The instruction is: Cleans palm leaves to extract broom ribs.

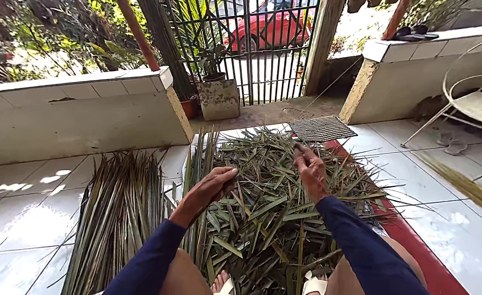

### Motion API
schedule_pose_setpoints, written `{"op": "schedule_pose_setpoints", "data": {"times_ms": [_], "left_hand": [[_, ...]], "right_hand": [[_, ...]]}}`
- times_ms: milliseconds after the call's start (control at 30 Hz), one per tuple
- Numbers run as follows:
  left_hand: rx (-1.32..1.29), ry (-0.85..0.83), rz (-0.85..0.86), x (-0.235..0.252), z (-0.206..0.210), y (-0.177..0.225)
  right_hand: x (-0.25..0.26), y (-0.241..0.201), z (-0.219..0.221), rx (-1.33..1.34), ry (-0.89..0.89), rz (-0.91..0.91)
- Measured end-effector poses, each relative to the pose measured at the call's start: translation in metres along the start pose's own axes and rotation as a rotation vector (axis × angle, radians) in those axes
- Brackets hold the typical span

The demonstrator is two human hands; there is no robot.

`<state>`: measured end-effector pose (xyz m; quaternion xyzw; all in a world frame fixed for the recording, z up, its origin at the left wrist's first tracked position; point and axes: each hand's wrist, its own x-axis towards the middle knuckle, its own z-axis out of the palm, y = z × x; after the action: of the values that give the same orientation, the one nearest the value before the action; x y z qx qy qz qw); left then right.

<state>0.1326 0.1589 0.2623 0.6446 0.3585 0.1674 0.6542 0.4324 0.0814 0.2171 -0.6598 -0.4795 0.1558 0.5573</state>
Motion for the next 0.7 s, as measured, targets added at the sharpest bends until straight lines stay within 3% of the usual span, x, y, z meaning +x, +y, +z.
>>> {"op": "schedule_pose_setpoints", "data": {"times_ms": [133,433,700], "left_hand": [[-0.153,-0.074,-0.006,0.014,0.005,0.004],[-0.349,-0.186,-0.007,0.033,-0.002,0.002],[-0.37,-0.309,-0.041,0.04,0.005,0.005]], "right_hand": [[-0.036,-0.017,0.044,0.045,-0.202,-0.097],[-0.033,-0.012,0.046,0.079,-0.026,-0.061],[-0.046,-0.019,0.054,0.034,-0.273,-0.199]]}}
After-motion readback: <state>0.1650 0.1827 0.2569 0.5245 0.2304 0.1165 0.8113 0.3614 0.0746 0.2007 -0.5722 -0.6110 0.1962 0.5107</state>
